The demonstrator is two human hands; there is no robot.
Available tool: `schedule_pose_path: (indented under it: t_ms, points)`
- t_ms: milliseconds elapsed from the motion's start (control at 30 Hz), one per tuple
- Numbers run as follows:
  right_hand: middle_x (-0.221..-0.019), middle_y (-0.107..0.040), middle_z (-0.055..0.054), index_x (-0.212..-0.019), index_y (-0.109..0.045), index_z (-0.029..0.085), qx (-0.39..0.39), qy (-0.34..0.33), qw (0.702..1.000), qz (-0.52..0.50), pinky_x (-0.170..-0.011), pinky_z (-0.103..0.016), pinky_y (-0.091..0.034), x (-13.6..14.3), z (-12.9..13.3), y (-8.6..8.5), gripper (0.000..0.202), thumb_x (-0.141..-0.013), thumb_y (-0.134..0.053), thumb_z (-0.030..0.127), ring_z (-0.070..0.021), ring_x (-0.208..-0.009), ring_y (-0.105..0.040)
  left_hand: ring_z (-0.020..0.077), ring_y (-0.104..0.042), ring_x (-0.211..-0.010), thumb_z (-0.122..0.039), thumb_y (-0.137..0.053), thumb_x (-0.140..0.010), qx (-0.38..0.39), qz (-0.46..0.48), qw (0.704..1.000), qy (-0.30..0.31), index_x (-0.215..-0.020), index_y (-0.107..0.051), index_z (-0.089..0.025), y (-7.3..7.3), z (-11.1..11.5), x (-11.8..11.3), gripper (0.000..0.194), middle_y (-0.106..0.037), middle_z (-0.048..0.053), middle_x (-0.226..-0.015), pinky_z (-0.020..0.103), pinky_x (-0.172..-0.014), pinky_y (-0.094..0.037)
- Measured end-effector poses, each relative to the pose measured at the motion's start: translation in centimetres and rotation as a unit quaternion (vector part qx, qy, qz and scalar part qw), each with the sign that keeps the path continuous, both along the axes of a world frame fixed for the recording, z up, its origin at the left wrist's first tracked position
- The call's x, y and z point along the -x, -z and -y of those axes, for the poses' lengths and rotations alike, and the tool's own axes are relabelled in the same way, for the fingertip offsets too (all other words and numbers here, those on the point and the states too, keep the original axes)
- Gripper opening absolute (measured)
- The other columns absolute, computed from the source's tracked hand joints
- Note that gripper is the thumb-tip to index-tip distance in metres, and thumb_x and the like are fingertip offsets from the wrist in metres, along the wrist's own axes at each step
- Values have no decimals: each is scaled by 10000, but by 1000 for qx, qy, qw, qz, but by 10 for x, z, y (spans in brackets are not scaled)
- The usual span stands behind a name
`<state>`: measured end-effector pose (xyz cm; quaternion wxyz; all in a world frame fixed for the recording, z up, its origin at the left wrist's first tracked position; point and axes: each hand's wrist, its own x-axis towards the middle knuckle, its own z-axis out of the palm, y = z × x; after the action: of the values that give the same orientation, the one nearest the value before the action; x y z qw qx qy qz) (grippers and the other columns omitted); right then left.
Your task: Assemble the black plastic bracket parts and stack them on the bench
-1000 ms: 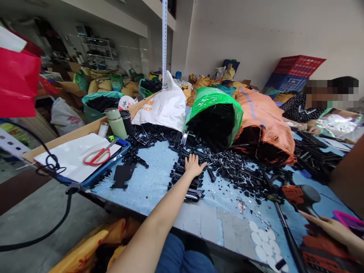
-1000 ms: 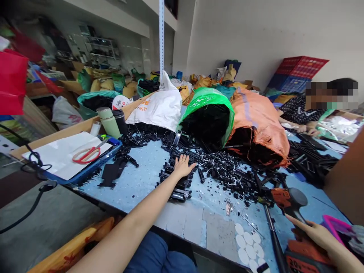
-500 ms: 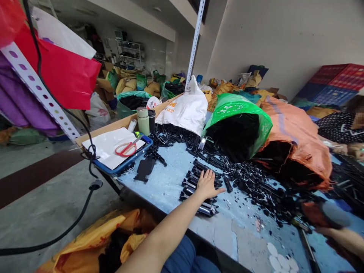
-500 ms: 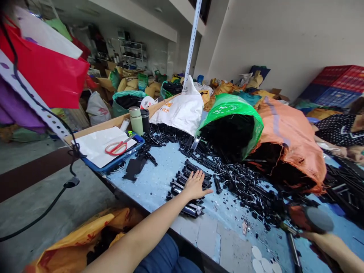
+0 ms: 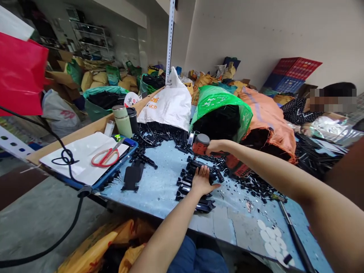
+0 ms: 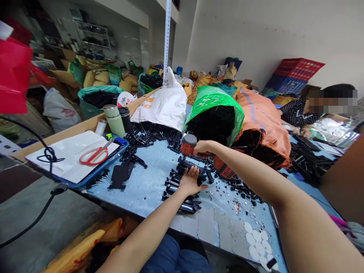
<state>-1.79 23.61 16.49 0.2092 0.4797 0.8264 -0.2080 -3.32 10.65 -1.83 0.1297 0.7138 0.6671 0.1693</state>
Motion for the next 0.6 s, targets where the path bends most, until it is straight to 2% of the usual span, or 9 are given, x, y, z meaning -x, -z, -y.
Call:
schedule_pose_path:
  t_ms: [100,200,400,600]
  points:
    - [-501,-547,-3,-671,-639,78,26,-35,998,40,-446,-216,-387,27,-12,11,152,-573,-610,190,-123,-461,-507,264,-3,-1366,-790,-126,-709,2,7,1000,0,-1406,-159,-53,2,-2,0,1015,-129,117,-1483,435,-1115,-41]
    - [-512,-552,-8,-695,-642,73,36,-64,995,70,-455,-225,-399,33,-18,17,185,-561,-605,195,-137,-474,-520,256,17,-1367,-792,-135,-705,4,6,1000,2,-1410,-159,-72,4,-5,0,1008,-124,104,-1485,449,-1114,-14]
    - [-584,-572,-18,-740,-638,83,15,-118,990,70,-464,-211,-385,24,-5,18,225,-550,-577,186,-141,-527,-532,266,33,-1365,-797,-131,-698,8,13,1000,-3,-1405,-152,-43,4,-4,-2,1034,-102,118,-1488,444,-1115,-2]
    - [-567,-563,-15,-702,-633,87,35,-143,986,81,-429,-204,-369,11,18,19,217,-531,-567,202,-143,-502,-527,265,-26,-1363,-822,-136,-674,-1,12,1000,-6,-1394,-195,-56,4,-7,-2,1053,-141,126,-1481,438,-1114,-23]
